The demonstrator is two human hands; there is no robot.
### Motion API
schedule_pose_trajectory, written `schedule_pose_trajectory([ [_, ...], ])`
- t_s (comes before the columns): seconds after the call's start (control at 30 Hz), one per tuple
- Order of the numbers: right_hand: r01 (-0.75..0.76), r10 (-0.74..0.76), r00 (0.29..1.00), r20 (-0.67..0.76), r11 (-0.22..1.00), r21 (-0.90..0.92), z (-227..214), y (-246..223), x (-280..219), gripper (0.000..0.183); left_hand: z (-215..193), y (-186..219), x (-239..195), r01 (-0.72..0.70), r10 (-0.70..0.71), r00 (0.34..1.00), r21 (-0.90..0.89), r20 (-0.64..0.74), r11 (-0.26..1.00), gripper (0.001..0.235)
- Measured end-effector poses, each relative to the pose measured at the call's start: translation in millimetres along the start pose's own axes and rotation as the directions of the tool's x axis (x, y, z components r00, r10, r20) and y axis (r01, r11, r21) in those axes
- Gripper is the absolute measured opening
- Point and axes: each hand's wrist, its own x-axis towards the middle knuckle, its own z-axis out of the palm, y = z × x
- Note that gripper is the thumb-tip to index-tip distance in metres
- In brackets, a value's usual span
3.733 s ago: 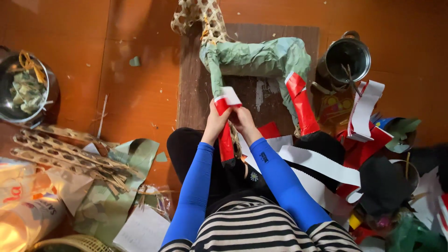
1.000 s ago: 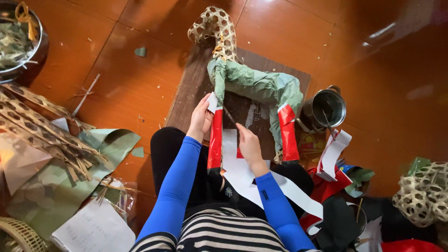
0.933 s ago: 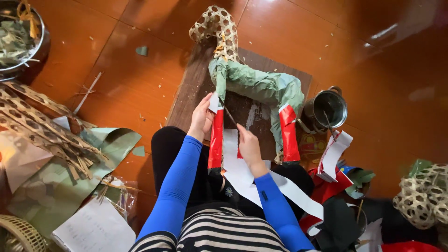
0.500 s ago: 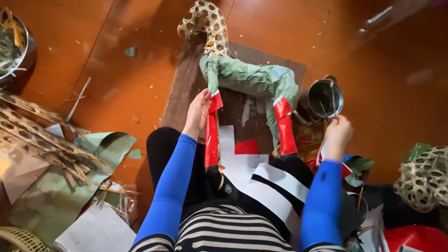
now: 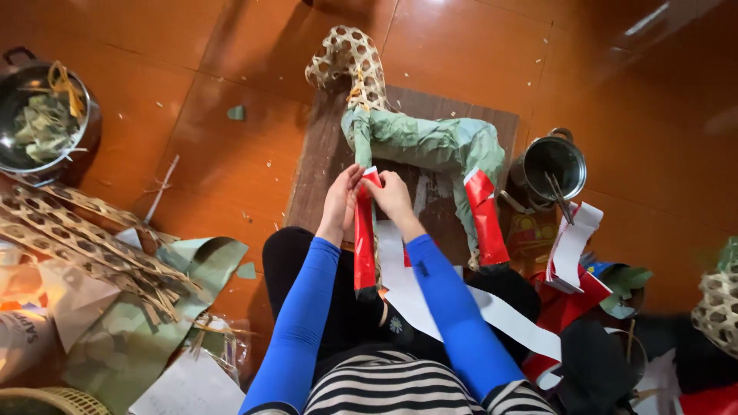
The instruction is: Cutting paper strips and wrapping them around the legs of a giraffe model.
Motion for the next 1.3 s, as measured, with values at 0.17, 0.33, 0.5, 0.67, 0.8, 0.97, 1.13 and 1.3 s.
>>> schedule_pose_trajectory([
  [0.17,-0.084,0.116,0.983,-0.143,0.974,0.212,43,43,32,0.03,-23,-4,-18,-0.068,0.08,0.995,0.18,-0.059,0.981,0.055],
  [0.33,-0.071,0.175,0.976,-0.129,0.819,0.569,61,63,32,0.03,-11,-19,-74,0.203,-0.222,0.975,0.487,-0.017,0.85,0.093],
  [0.5,0.027,0.128,0.963,-0.237,0.831,0.556,67,31,5,0.043,-19,-29,-78,0.322,-0.344,0.939,0.315,0.017,0.893,0.074],
  [0.67,-0.081,0.174,0.983,-0.057,0.695,0.715,91,42,15,0.046,-4,-10,-82,0.347,-0.368,0.93,0.31,0.007,0.885,0.081],
  [0.8,-0.357,0.174,0.934,0.312,0.397,0.846,96,56,11,0.029,6,0,-87,0.382,-0.384,0.921,0.327,-0.06,0.865,0.088],
  [0.97,-0.304,0.163,0.952,0.261,0.371,0.877,90,58,-35,0.031,15,10,-78,0.368,-0.362,0.928,0.389,-0.093,0.844,0.094],
  [1.13,-0.21,0.154,0.974,0.167,0.338,0.917,87,57,-101,0.053,-50,-4,-58,0.389,-0.394,0.908,0.637,-0.143,0.665,0.091],
  [1.3,-0.376,-0.007,0.924,0.382,0.161,0.913,25,-8,-179,0.074,-96,-24,-74,0.346,-0.257,0.938,0.583,-0.232,0.736,0.072],
])
